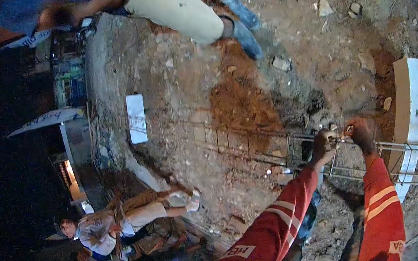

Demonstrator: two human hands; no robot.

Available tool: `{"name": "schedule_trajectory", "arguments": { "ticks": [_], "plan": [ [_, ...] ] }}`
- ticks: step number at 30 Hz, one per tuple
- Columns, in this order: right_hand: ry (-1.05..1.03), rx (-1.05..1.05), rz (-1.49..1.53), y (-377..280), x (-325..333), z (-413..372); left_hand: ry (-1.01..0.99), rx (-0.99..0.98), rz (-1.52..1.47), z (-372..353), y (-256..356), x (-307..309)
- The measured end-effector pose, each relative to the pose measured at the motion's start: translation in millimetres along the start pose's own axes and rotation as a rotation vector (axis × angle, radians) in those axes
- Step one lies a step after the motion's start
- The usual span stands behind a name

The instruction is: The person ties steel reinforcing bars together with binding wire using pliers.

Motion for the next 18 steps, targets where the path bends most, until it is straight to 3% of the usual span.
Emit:
{"name": "schedule_trajectory", "arguments": {
  "ticks": [4,6,8,9,10,11,12,13,14,15,16,18],
  "plan": [
    [0.051,0.000,-0.107,1,-15,0,-0.038,-0.050,-0.009,0,-16,-6],
    [0.038,0.007,-0.017,-6,-8,6,-0.077,0.049,-0.043,-9,-34,-19],
    [-0.043,0.060,-0.150,-33,0,21,-0.001,0.045,-0.118,-11,-48,-25],
    [-0.098,0.055,-0.140,-50,6,27,0.120,-0.106,-0.097,-10,-13,1],
    [-0.125,0.062,-0.224,-45,-9,31,-0.065,0.166,-0.082,-7,-11,-1],
    [-0.163,0.057,-0.324,-31,-18,30,0.029,0.222,-0.265,-14,-7,10],
    [-0.206,0.181,-0.310,-47,-14,31,-0.035,0.196,-0.175,-13,-18,-1],
    [-0.270,0.054,-0.421,-45,-17,28,-0.098,0.163,-0.086,-11,-29,-13],
    [-0.148,0.245,-0.453,-87,9,31,-0.160,0.126,0.001,-9,-39,-24],
    [-0.185,0.103,-0.458,-91,11,37,-0.094,0.183,0.071,-10,-45,-20],
    [-0.158,0.093,-0.473,-102,17,42,-0.062,0.174,-0.167,-14,-65,-23],
    [-0.148,0.062,-0.423,-80,8,49,-0.075,0.013,0.043,-2,-39,-10]
  ]
}}
Point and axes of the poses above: each hand's wrist, its own z-axis towards the middle knuckle, its own x-axis out of the back of the hand, y = z × x, the point moved 8 cm from there along z, towards the middle knuckle, and after that the axes turned 15 degrees about y, right-handed, at the moved point
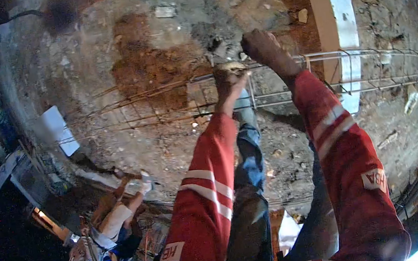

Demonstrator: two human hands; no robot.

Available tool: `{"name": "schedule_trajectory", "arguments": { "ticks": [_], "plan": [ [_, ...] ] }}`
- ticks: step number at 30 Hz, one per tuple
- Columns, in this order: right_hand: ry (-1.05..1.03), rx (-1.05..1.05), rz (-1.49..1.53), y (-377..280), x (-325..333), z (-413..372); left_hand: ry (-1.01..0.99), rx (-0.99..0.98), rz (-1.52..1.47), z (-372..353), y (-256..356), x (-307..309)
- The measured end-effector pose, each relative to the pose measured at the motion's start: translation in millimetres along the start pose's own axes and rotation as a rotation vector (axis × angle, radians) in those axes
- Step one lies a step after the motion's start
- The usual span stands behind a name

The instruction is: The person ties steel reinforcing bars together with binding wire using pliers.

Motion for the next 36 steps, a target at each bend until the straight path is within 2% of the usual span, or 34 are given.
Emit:
{"name": "schedule_trajectory", "arguments": {
  "ticks": [1,3,4,6,8,10,11,14,15,16,17,19,20,21,22,24,25,26,27,28,29,30,31,32,33,34,36],
  "plan": [
    [-0.016,-0.002,-0.014,17,-18,1,-0.019,0.043,-0.003,4,16,7],
    [-0.198,0.040,0.264,43,-66,-12,-0.041,0.160,-0.048,3,19,9],
    [-0.207,0.041,0.255,56,-81,-19,-0.041,0.166,-0.058,2,18,8],
    [-0.502,-0.103,0.358,77,-116,-40,-0.026,0.207,-0.092,0,15,7],
    [-0.512,-0.108,0.159,57,-67,-46,-0.021,0.202,-0.052,0,4,1],
    [-0.077,0.032,0.234,53,-62,-41,0.081,-0.106,-0.111,-3,2,-5],
    [-0.232,-0.058,0.137,30,-29,-40,0.117,-0.071,-0.310,-3,18,1],
    [-0.013,-0.311,0.013,20,-1,-69,0.132,-0.143,-0.443,-2,-2,-19],
    [0.011,-0.435,0.001,18,11,-84,0.172,-0.208,0.091,-7,-38,-64],
    [-0.008,-0.558,0.035,15,20,-100,0.165,-0.162,-0.036,0,-25,-47],
    [0.021,-0.607,0.146,24,8,-121,0.134,-0.122,-0.098,1,-15,-36],
    [-0.006,-0.712,0.743,39,-47,-165,0.007,-0.064,-0.199,6,-11,-39],
    [-0.042,-0.796,1.058,44,-77,-178,0.495,-0.183,-0.208,-6,12,1],
    [-0.074,-0.872,1.284,36,-92,-178,0.358,-0.098,-0.200,-1,5,-12],
    [-0.004,-1.072,1.506,40,-106,-181,0.222,-0.011,-0.192,0,-4,-25],
    [-0.017,-1.177,1.219,41,-109,-171,0.173,-0.008,-0.164,-1,-12,-27],
    [-0.084,-1.099,0.959,58,-119,-166,0.149,-0.007,-0.151,-1,-17,-28],
    [-0.082,-1.103,0.944,52,-118,-166,0.220,-0.062,-0.113,-6,-46,-38],
    [-0.031,-0.860,0.560,49,-93,-155,0.294,-0.112,-0.099,-9,-67,-62],
    [0.007,-0.603,0.164,43,-66,-145,0.243,-0.078,-0.127,-7,-42,-46],
    [0.169,-0.437,-0.177,30,-46,-143,0.193,-0.043,-0.154,-3,-12,-24],
    [0.169,-0.377,-0.391,27,-44,-145,0.144,-0.006,-0.179,0,13,-6],
    [0.098,-0.385,-0.503,19,-42,-149,0.189,0.132,-0.158,-3,12,-4],
    [0.025,-0.395,-0.586,10,-41,-155,0.267,-0.117,-0.240,-1,31,10],
    [-0.029,-0.425,-0.591,1,-35,-160,0.298,-0.113,-0.310,-3,33,17],
    [-0.054,-0.461,-0.537,-10,-29,-163,0.211,-0.093,-0.285,-1,25,13],
    [0.084,-0.658,-0.044,-44,22,-147,0.193,-0.121,-0.196,-3,36,25]
  ]
}}
Point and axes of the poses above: each hand's wrist, its own z-axis towards the middle knuckle, its own x-axis out of the back of the hand, y = z × x, the point moved 8 cm from there along z, towards the middle knuckle, and after that the axes turned 15 degrees about y, right-handed, at the moved point
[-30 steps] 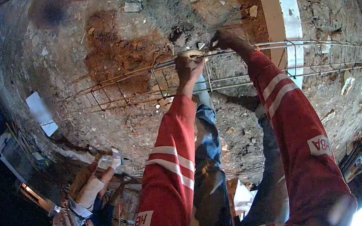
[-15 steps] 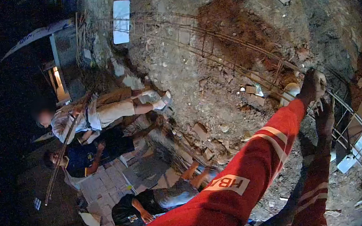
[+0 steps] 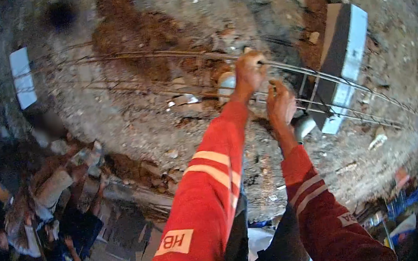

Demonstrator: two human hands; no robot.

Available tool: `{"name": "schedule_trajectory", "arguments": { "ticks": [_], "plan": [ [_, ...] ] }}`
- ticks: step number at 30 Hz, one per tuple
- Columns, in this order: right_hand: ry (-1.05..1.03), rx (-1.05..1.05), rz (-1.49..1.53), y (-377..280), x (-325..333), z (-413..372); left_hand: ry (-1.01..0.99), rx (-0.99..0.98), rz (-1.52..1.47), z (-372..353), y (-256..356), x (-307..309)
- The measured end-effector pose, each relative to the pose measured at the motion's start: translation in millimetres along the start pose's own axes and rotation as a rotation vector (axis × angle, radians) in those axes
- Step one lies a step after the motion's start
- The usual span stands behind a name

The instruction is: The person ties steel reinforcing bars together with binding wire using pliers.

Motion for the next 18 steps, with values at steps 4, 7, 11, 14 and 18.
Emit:
{"name": "schedule_trajectory", "arguments": {
  "ticks": [4,7,11,14,18],
  "plan": [
    [0.000,0.052,-0.025,-23,36,2,0.115,-0.034,-0.030,-8,5,7],
    [-0.164,0.474,-0.047,-73,30,29,0.049,0.003,-0.061,-5,10,15],
    [-0.272,0.825,-0.097,-116,23,93,0.012,0.056,-0.042,-2,16,18],
    [-0.333,0.877,-0.036,-117,-4,124,0.069,0.108,0.066,-1,30,20],
    [-0.124,0.475,0.132,-53,8,152,0.161,0.187,0.082,-3,16,11]
  ]
}}
Point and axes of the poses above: each hand's wrist, its own z-axis towards the middle knuckle, its own x-axis out of the back of the hand, y = z × x, the point moved 8 cm from there along z, towards the middle knuckle, and after that the axes turned 15 degrees about y, right-handed, at the moved point
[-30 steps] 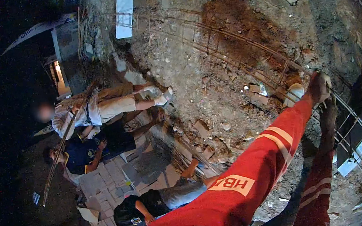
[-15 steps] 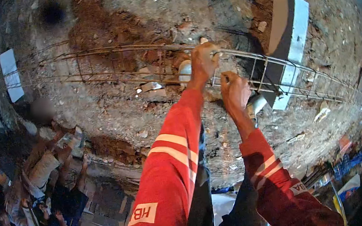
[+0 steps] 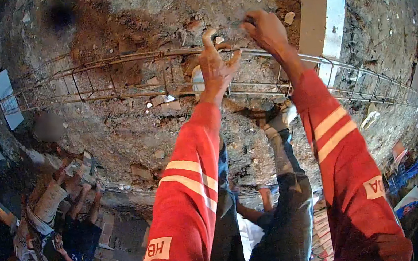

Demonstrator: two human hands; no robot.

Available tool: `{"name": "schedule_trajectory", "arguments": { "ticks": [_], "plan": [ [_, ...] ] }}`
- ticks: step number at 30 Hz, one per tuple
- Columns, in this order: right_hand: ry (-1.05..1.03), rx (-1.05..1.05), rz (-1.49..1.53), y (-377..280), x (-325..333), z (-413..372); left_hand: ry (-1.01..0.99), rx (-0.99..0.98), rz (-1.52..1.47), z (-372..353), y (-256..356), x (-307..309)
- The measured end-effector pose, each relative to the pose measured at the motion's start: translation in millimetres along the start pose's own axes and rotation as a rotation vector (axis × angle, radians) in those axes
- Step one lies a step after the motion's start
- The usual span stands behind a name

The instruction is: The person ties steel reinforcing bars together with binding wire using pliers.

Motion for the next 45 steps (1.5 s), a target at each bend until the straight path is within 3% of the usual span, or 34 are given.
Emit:
{"name": "schedule_trajectory", "arguments": {
  "ticks": [2,4,5,7,8,10,12,14,15,16,17,18,19,20,21,22,24,26,28,30,32,34,36,37,38,40,42,44,45],
  "plan": [
    [0.105,-0.147,-0.060,37,6,-49,0.012,-0.008,-0.003,1,5,2],
    [-0.090,-0.483,0.063,57,-11,-117,-0.092,0.126,0.009,5,2,0],
    [-0.074,-0.529,0.211,44,-15,-143,-0.056,-0.025,0.045,7,-9,-3],
    [-0.067,-0.678,0.396,3,-43,-180,-0.141,-0.080,-0.004,15,1,-2],
    [0.048,-1.037,0.852,-21,-53,-194,-0.200,-0.166,-0.060,17,-2,-7],
    [0.194,-0.866,0.571,-66,-44,-175,-0.322,-0.013,0.010,23,-4,-12],
    [0.161,-0.856,0.655,-70,-29,-168,-0.440,0.119,-0.003,22,-29,-21],
    [0.114,-0.653,0.641,-73,-10,-170,-0.456,-0.073,-0.107,22,-30,-19],
    [0.119,-0.469,0.538,-66,13,-178,-0.457,-0.077,-0.100,20,-21,-16],
    [0.254,-0.437,0.416,-48,41,-190,-0.487,-0.049,-0.087,13,-8,-10],
    [0.216,-0.668,0.264,-14,58,-211,-0.517,-0.019,-0.071,7,-1,-8],
    [0.380,-0.557,0.015,17,81,-228,-0.512,-0.018,-0.056,5,0,-8],
    [0.520,-0.515,-0.034,56,95,-244,-0.445,-0.200,0.067,6,8,-7],
    [0.414,-0.543,-0.233,85,111,-249,-0.375,-0.381,0.189,5,16,-7],
    [0.406,-0.632,-0.241,118,110,-262,-0.340,-0.352,0.143,5,15,-9],
    [0.405,-0.683,-0.120,141,105,-269,-0.336,-0.350,0.154,3,13,-9],
    [0.392,-0.570,0.117,162,86,-265,-0.280,-0.303,-0.071,3,12,-4],
    [0.446,-0.617,0.203,194,63,-275,-0.321,-0.072,-0.114,-1,-16,-6],
    [0.518,-0.670,0.290,190,65,-267,-0.256,-0.334,-0.055,1,7,0],
    [0.488,-0.738,0.159,182,78,-271,-0.283,-0.252,-0.056,-6,9,-2],
    [0.474,-0.710,0.073,185,86,-276,-0.130,-0.305,0.115,-19,20,9],
    [0.642,-0.540,0.375,157,126,-261,-0.145,-0.285,0.106,-37,29,9],
    [0.690,-0.570,0.568,142,166,-241,0.106,-0.132,0.150,-53,10,20],
    [0.776,-0.683,0.995,144,176,-231,0.093,0.036,0.094,-67,-22,15],
    [0.840,-0.789,1.426,146,180,-216,0.101,0.047,0.094,-74,-32,10],
    [0.440,-0.645,1.722,135,191,-162,0.027,0.423,-0.206,-88,-72,-18],
    [0.107,-0.715,1.789,128,185,-116,0.110,0.332,-0.207,-85,-76,-26],
    [-0.182,-0.925,1.284,122,155,-80,0.068,0.519,-0.410,-67,-35,-16],
    [-0.308,-0.817,1.039,107,139,-65,0.089,0.681,-0.540,-72,-52,-28]
  ]
}}
Point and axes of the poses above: each hand's wrist, its own z-axis towards the middle knuckle, its own x-axis out of the back of the hand, y = z × x, the point moved 8 cm from there along z, towards the middle knuckle, and after that the axes turned 15 degrees about y, right-handed, at the moved point
